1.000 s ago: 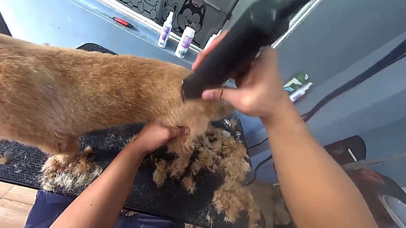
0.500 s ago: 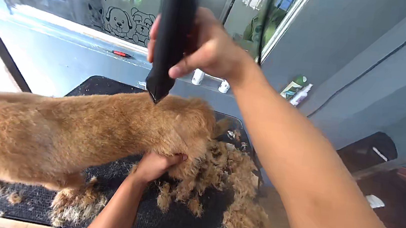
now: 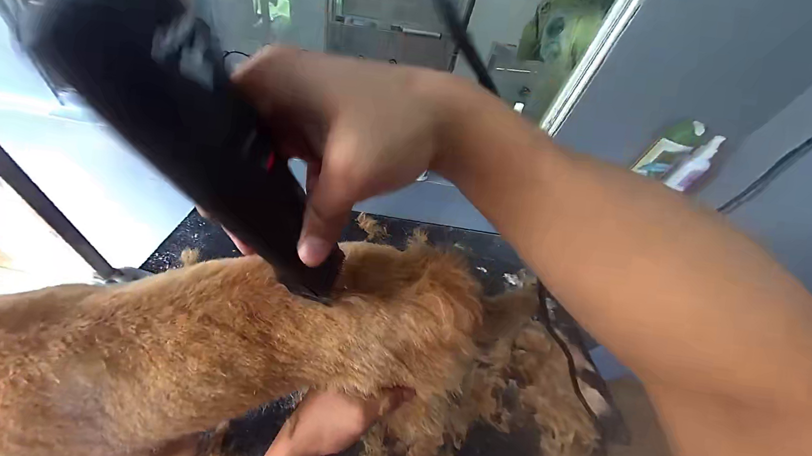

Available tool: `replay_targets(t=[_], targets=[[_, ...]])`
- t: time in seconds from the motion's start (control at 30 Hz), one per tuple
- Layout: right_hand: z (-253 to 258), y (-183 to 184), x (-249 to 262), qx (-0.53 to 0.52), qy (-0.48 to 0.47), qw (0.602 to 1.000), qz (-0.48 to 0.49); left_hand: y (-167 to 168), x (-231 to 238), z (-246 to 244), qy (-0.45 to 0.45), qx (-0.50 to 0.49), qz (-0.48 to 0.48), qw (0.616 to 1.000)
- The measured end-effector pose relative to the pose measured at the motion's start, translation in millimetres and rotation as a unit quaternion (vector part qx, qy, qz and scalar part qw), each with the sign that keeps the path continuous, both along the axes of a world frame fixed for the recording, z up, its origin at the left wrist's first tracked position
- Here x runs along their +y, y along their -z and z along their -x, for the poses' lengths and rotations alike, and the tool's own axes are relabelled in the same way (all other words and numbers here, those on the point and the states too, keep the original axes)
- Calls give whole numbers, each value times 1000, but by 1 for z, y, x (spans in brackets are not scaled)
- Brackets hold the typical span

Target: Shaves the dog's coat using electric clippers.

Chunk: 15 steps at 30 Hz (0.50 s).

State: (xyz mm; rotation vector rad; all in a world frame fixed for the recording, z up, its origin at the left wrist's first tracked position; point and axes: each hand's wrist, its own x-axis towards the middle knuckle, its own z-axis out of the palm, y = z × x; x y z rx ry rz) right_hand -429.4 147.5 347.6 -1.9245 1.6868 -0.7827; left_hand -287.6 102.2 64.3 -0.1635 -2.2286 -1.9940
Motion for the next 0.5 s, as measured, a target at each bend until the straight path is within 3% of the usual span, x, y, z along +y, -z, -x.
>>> replay_targets(t=[0.13,0.27,0.4,0.5], targets=[[8,14,41,129,95,984,-79,-9,-9,-6,19,-57,1,998],[20,19,94,85,129,968,-198,-20,-2,-7,-2,-73,21,997],[27,6,70,-103,18,994,11,-13,2,-6,-1,-52,20,998],[26,23,65,-99,30,993,60,-5,3,-8,8,-30,-33,999]])
